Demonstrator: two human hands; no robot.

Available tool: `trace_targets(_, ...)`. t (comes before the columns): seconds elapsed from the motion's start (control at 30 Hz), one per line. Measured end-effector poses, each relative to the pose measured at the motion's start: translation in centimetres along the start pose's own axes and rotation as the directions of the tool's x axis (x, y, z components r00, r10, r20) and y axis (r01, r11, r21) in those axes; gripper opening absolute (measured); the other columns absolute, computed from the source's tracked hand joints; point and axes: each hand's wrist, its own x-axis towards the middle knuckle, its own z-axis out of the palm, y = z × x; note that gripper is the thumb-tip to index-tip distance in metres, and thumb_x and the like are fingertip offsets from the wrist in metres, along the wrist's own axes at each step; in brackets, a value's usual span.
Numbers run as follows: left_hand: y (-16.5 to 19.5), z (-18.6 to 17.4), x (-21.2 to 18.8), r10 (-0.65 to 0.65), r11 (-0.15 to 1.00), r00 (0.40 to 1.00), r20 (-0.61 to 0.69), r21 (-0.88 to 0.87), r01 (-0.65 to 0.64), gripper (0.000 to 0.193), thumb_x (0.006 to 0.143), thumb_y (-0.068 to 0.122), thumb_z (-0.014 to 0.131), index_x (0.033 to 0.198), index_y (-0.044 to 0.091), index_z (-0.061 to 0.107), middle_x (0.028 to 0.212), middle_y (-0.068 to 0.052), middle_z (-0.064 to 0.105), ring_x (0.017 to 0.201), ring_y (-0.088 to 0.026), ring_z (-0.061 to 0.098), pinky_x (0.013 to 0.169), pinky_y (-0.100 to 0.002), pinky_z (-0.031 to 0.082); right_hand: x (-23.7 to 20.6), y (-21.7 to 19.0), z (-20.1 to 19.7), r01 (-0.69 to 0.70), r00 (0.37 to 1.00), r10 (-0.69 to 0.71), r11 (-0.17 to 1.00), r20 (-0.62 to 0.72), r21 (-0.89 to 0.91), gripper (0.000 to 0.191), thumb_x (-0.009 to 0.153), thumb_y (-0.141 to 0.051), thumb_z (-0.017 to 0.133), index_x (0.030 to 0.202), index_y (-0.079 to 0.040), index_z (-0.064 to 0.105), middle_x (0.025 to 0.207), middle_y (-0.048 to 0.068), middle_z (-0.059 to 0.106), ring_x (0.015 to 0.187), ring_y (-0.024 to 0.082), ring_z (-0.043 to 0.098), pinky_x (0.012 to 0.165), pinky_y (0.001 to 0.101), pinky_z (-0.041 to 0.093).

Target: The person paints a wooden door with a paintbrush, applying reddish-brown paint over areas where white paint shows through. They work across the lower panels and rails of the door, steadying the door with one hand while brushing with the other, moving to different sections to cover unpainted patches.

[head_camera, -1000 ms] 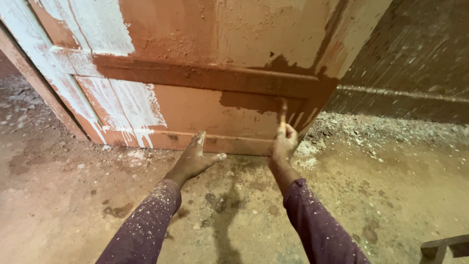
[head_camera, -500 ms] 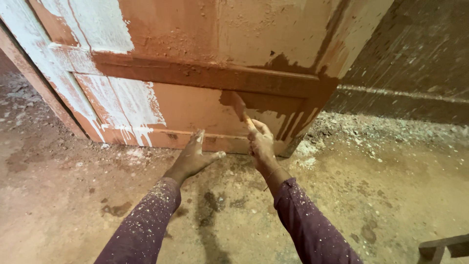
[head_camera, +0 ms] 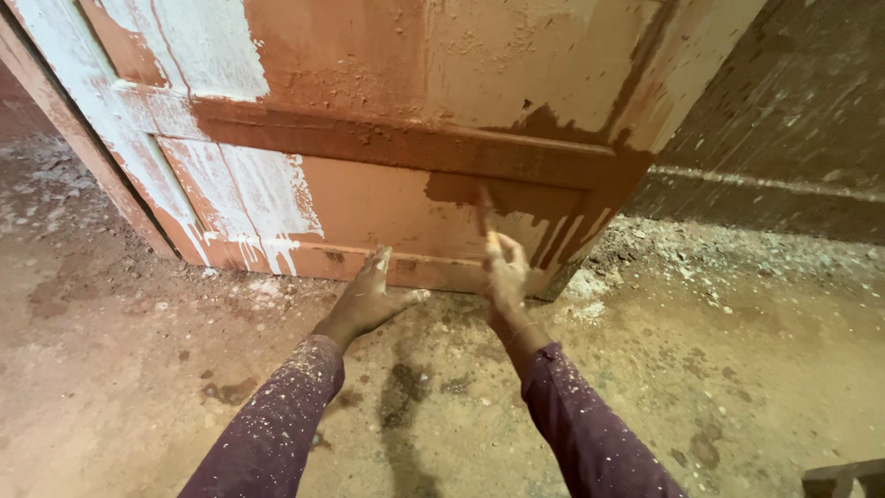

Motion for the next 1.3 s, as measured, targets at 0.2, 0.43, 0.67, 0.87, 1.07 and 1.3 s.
trace_targets(0.2, -0.4, 0.7, 0.2, -0.014, 1.0, 1.0, -0.005, 0.011, 0.014, 0.115, 0.078, 0.062, 0.075, 0.157, -0.003, 0.021, 0.167, -0.023, 0.019, 0.156, -0.033, 0.017, 0.124, -0.042, 0.019, -0.3, -0.1, 0.7, 0.001, 0.999, -0.003, 0.998, 0.034, 0.057, 0.027, 0.1, -0.021, 0.062, 0.125, -0.01, 0.062, 0.08, -0.002, 0.056, 0.052, 0.003, 0.04, 0.04, 0.0196, 0.033)
trace_targets(0.43, -0.4, 1.1, 0.5, 0.035, 0.999, 0.999, -0.017, -0.002, -0.035, 0.116, 0.078, 0.063, 0.075, 0.155, -0.007, 0.023, 0.166, -0.027, 0.02, 0.156, -0.035, 0.018, 0.125, -0.042, 0.019, 0.6, -1.6, -2.1, 0.07, 0.916, -0.04, 0.996, -0.399, 0.062, 0.02, 0.1, -0.014, 0.056, 0.119, -0.009, 0.06, 0.084, 0.0, 0.062, 0.05, 0.006, 0.042, 0.037, 0.0228, 0.036)
trace_targets(0.67, -0.9, 1.3, 0.3, 0.053, 0.998, 0.998, -0.013, -0.021, -0.054, 0.113, 0.079, 0.059, 0.074, 0.157, -0.004, 0.023, 0.165, -0.026, 0.021, 0.156, -0.035, 0.019, 0.125, -0.042, 0.019, -0.2, -0.7, -0.9, 0.009, 0.992, -0.015, 0.999, -0.124, -0.046, 0.024, 0.1, -0.015, 0.059, 0.123, -0.013, 0.065, 0.085, -0.001, 0.061, 0.054, 0.003, 0.043, 0.039, 0.0202, 0.035)
trace_targets(0.87, -0.6, 2.1, 0.9, 0.041, 0.999, 0.999, 0.024, -0.03, -0.041, 0.116, 0.079, 0.06, 0.074, 0.158, -0.003, 0.018, 0.167, -0.023, 0.018, 0.156, -0.034, 0.017, 0.125, -0.042, 0.018, 0.2, -0.9, -1.3, -0.101, 0.99, 0.101, 0.995, -0.096, 0.002, 0.024, 0.101, -0.02, 0.058, 0.124, -0.014, 0.062, 0.082, 0.0, 0.059, 0.05, 0.006, 0.039, 0.037, 0.0223, 0.03)
trace_targets(1.07, -0.6, 2.6, 1.1, 0.005, 1.0, 0.999, 0.04, 0.013, -0.005, 0.117, 0.078, 0.063, 0.073, 0.158, -0.003, 0.017, 0.167, -0.023, 0.016, 0.157, -0.033, 0.015, 0.125, -0.043, 0.018, 1.1, -2.0, -3.7, 0.142, 0.896, -0.101, 0.988, -0.433, 0.064, 0.018, 0.104, -0.016, 0.054, 0.12, -0.008, 0.057, 0.086, 0.0, 0.06, 0.051, 0.006, 0.043, 0.037, 0.0225, 0.035)
trace_targets(1.3, -1.3, 2.7, 1.4, 0.047, 0.999, 0.999, 0.008, 0.005, -0.047, 0.116, 0.08, 0.063, 0.072, 0.158, -0.005, 0.018, 0.167, -0.024, 0.016, 0.157, -0.034, 0.015, 0.125, -0.043, 0.018, -0.6, -1.5, -1.5, -0.014, 0.995, 0.015, 1.0, -0.101, 0.015, 0.026, 0.099, -0.021, 0.062, 0.123, -0.011, 0.063, 0.083, -0.001, 0.058, 0.052, 0.004, 0.041, 0.038, 0.0199, 0.034)
